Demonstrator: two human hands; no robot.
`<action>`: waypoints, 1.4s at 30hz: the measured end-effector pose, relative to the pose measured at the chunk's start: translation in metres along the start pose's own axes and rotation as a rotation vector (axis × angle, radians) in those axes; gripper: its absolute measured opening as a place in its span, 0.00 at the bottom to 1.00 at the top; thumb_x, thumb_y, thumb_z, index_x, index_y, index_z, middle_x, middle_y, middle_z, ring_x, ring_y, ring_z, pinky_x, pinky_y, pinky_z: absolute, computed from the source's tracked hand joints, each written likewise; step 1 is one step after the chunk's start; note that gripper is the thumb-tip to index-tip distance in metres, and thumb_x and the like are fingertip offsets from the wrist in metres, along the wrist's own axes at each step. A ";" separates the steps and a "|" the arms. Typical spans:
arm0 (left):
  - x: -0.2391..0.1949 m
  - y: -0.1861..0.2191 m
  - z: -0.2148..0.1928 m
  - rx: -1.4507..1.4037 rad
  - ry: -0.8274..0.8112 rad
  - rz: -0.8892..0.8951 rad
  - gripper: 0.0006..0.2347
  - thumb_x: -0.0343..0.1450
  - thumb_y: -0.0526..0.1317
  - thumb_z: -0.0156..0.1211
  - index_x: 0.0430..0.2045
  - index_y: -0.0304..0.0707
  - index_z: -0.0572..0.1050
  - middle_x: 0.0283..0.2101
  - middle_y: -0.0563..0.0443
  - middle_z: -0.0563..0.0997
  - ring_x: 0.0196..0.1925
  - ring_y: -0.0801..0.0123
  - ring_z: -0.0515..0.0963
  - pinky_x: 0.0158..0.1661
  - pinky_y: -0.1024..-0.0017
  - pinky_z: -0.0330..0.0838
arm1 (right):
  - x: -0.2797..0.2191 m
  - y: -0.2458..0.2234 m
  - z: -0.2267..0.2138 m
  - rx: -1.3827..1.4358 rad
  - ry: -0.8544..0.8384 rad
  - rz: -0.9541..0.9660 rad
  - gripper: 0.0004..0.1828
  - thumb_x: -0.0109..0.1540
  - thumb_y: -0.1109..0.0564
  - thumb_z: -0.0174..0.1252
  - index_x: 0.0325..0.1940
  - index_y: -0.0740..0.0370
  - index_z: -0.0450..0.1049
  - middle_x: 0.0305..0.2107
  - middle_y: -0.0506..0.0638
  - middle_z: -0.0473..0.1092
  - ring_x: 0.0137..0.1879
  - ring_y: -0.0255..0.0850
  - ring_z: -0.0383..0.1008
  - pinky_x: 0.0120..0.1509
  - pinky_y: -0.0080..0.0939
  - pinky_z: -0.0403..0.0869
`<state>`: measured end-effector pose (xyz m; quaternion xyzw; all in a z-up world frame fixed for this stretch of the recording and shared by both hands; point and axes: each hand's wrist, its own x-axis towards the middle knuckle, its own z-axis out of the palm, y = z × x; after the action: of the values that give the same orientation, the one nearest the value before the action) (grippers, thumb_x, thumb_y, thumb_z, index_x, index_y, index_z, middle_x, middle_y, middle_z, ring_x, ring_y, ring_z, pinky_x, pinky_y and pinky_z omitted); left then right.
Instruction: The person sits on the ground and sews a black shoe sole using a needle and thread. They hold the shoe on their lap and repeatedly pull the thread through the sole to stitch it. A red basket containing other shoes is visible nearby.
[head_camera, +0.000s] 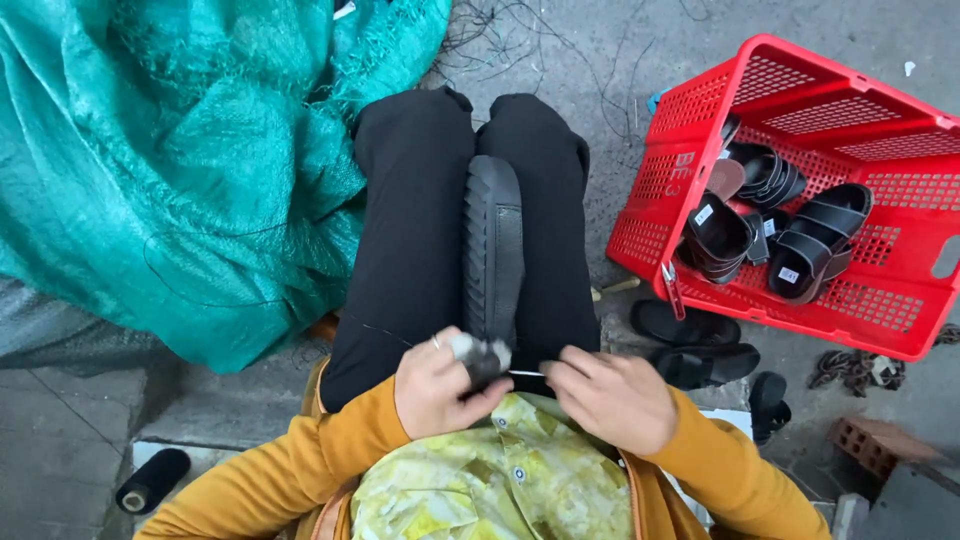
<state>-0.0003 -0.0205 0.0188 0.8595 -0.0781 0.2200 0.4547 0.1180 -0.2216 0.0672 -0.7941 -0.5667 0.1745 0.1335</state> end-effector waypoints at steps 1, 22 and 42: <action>0.008 0.001 -0.003 0.025 -0.004 -0.064 0.10 0.60 0.36 0.70 0.28 0.37 0.74 0.32 0.49 0.72 0.27 0.62 0.71 0.27 0.71 0.67 | -0.005 0.006 -0.005 -0.127 -0.055 -0.113 0.03 0.54 0.57 0.53 0.32 0.55 0.68 0.31 0.45 0.63 0.31 0.38 0.65 0.23 0.36 0.64; 0.001 -0.014 -0.018 0.095 -0.122 0.269 0.05 0.62 0.31 0.65 0.23 0.32 0.73 0.37 0.41 0.74 0.29 0.60 0.70 0.32 0.69 0.71 | -0.022 0.008 0.020 0.754 0.133 0.300 0.09 0.53 0.60 0.57 0.37 0.60 0.73 0.26 0.46 0.71 0.24 0.35 0.71 0.26 0.31 0.69; 0.055 -0.047 -0.029 -1.104 -0.345 -0.857 0.11 0.72 0.39 0.44 0.41 0.28 0.67 0.44 0.46 0.80 0.24 0.82 0.67 0.24 0.86 0.62 | 0.015 -0.003 0.017 0.865 0.064 0.333 0.08 0.49 0.65 0.60 0.33 0.62 0.78 0.10 0.42 0.69 0.12 0.32 0.60 0.17 0.31 0.60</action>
<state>0.0553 0.0333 0.0229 0.4819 0.0957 -0.1885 0.8503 0.1123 -0.2065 0.0516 -0.7507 -0.3022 0.3894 0.4398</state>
